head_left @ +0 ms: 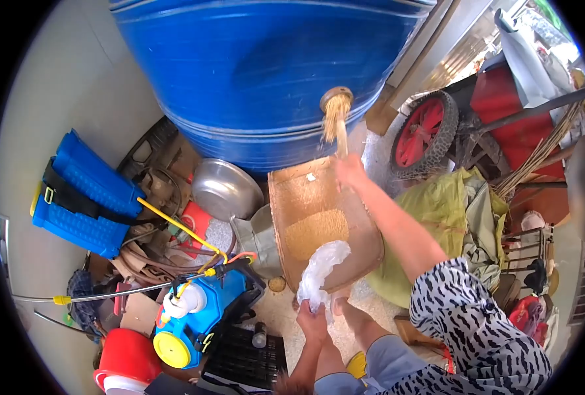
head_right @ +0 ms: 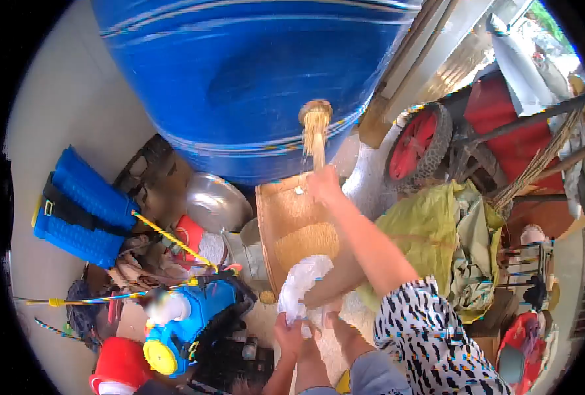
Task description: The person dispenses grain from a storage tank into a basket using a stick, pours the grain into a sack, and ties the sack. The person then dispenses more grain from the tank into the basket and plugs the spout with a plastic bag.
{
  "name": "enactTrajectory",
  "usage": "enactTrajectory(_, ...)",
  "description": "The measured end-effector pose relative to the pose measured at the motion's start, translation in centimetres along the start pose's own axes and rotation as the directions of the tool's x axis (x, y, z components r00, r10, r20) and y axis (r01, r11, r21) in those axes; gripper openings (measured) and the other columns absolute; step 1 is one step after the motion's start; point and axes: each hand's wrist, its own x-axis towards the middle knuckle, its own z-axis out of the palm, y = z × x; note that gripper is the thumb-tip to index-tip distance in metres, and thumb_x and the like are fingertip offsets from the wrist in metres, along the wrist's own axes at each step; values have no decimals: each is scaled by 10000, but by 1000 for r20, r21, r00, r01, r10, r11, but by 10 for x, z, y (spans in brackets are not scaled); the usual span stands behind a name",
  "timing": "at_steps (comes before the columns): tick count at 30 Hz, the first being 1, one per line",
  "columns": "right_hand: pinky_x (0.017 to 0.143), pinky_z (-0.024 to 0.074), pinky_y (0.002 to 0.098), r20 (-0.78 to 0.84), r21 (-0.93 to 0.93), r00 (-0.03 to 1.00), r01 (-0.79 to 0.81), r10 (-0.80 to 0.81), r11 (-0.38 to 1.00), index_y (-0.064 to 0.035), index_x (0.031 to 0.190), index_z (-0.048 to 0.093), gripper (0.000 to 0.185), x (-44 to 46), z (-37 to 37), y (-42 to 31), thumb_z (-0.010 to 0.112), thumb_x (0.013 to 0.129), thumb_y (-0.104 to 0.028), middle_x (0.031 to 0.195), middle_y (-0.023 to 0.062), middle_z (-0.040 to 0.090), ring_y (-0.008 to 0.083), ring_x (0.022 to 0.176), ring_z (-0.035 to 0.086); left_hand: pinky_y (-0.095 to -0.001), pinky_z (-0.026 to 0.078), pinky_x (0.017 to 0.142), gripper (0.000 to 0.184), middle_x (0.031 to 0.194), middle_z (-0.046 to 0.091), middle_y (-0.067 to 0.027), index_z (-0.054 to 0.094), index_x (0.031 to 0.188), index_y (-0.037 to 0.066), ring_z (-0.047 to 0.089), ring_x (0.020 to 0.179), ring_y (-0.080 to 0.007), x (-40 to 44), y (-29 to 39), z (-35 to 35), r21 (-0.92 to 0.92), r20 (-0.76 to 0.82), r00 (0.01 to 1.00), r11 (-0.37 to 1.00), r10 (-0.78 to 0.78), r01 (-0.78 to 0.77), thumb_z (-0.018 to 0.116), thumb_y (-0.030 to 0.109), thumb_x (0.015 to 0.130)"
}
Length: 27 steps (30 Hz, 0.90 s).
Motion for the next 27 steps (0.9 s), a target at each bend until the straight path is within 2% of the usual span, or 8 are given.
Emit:
enactTrajectory(4,309,346,317,213,168,964,-194,157,966,2,604,497,273,-67,-25,-30,507,798,-190,489,80,495,177,386,500,-346,437,614,184,723,573,-189,548,833,-28,570,663,-276,-2,1,7,88,12,1000,996,25,-26,611,70,690)
enactTrajectory(6,338,351,291,378,585,924,-289,61,758,-27,638,460,203,-72,-21,-12,494,809,-132,514,34,447,141,403,443,-346,437,605,182,716,572,-189,550,825,-27,569,655,-278,-2,3,11,82,3,998,995,65,-65,616,72,688)
enactTrajectory(12,371,350,293,293,668,956,-220,20,710,-27,662,447,151,-77,-28,-1,497,770,-120,552,53,459,143,424,454,-345,434,576,174,679,568,-183,548,824,-28,568,617,-268,0,-3,23,64,-31,997,996,68,-66,613,65,692)
enactTrajectory(14,369,357,294,279,624,960,-210,36,753,-24,679,442,144,-65,-17,2,500,772,-117,555,50,458,143,425,449,-303,427,610,145,721,582,-109,551,848,-39,533,673,-145,-1,0,26,82,-7,1000,997,-2,3,573,23,719)
enactTrajectory(16,368,365,296,264,579,963,-201,51,790,-21,695,436,138,-60,-4,-3,503,774,-113,558,47,456,142,425,445,-302,429,613,154,730,586,-110,553,858,-39,537,675,-145,-3,7,28,104,-9,1000,994,-18,19,574,19,716)
enactTrajectory(21,359,377,286,288,735,956,-179,-61,654,-23,655,436,144,-77,-5,-33,496,770,-86,536,50,450,140,427,439,-298,434,623,188,733,592,-109,557,890,-37,538,673,-144,-7,0,39,72,-47,998,996,-50,53,579,18,711)
enactTrajectory(24,350,384,309,150,434,986,0,-72,901,-15,670,442,140,-25,-7,-22,509,762,-96,543,56,465,147,414,451,-290,435,625,203,709,585,-102,558,904,-35,536,667,-142,-8,-2,44,95,-58,998,995,-28,34,576,24,711)
enactTrajectory(27,371,433,342,-256,-83,898,348,-358,934,47,814,467,203,65,-7,-5,548,729,-119,591,111,530,204,434,534,-287,429,619,174,709,576,-101,553,882,-43,529,673,-138,-10,7,45,61,-96,995,998,-16,22,561,28,723)
